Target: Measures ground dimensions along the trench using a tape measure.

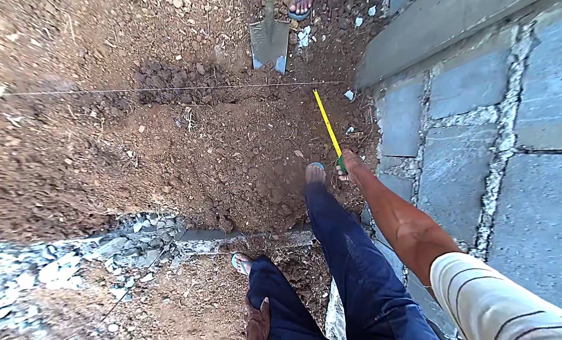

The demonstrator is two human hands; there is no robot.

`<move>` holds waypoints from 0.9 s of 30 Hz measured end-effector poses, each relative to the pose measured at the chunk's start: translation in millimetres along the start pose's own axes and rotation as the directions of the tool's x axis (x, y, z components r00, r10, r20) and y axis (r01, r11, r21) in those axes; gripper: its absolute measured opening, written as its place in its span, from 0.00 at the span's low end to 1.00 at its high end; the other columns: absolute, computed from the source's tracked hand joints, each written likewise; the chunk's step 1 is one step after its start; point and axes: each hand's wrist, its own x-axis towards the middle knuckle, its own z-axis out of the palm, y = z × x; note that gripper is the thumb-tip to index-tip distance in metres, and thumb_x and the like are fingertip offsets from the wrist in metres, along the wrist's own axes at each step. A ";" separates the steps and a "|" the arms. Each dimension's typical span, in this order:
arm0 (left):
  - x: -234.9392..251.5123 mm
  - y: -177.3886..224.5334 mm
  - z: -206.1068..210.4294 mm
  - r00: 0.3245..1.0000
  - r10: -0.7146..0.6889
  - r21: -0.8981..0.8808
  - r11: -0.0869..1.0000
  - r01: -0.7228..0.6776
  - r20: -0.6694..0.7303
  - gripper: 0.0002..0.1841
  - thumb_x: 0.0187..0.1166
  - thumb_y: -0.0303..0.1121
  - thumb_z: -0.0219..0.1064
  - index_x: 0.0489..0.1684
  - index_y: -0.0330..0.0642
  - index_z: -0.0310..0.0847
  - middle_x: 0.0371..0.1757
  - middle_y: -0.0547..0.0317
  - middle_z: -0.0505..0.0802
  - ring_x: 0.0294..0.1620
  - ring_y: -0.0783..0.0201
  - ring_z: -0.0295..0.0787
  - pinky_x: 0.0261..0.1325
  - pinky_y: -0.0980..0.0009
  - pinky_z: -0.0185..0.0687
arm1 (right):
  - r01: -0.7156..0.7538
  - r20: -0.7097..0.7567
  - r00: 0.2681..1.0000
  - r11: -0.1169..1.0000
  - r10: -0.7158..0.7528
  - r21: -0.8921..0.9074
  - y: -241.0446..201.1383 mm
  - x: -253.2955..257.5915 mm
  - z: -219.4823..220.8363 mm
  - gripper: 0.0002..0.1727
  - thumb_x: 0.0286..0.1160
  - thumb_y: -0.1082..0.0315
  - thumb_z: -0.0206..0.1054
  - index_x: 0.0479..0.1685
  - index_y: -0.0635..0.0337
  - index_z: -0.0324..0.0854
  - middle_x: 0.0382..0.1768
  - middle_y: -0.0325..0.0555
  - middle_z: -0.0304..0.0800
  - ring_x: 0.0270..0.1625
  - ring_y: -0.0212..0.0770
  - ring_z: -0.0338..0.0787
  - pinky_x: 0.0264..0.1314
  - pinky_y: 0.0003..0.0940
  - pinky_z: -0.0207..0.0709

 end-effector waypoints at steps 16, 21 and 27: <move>-16.5 23.2 29.5 0.999 -0.052 0.012 0.999 0.052 -0.001 0.56 0.76 0.67 0.65 0.98 0.46 0.36 0.80 0.22 0.74 0.77 0.28 0.76 0.76 0.37 0.75 | 0.143 -0.138 0.923 0.654 -0.359 -0.743 -96.4 46.0 -32.4 0.43 0.85 0.33 0.41 0.61 0.65 0.85 0.61 0.70 0.88 0.63 0.68 0.89 0.60 0.72 0.79; -18.9 27.8 37.2 0.996 -0.093 0.028 0.995 0.093 0.000 0.57 0.74 0.69 0.65 0.98 0.50 0.35 0.79 0.22 0.75 0.74 0.28 0.79 0.72 0.36 0.78 | 0.139 -0.116 0.902 0.533 -0.417 -0.835 -108.0 51.3 -36.9 0.44 0.86 0.33 0.39 0.61 0.66 0.85 0.64 0.69 0.87 0.69 0.68 0.86 0.63 0.73 0.77; -17.3 27.2 43.6 0.995 -0.100 0.042 0.994 0.100 0.000 0.57 0.74 0.69 0.66 0.98 0.50 0.37 0.80 0.22 0.74 0.76 0.28 0.77 0.72 0.35 0.77 | 0.147 -0.101 0.903 0.522 -0.417 -0.840 -105.1 46.5 -35.2 0.45 0.85 0.32 0.41 0.71 0.67 0.78 0.69 0.71 0.83 0.73 0.69 0.82 0.67 0.73 0.75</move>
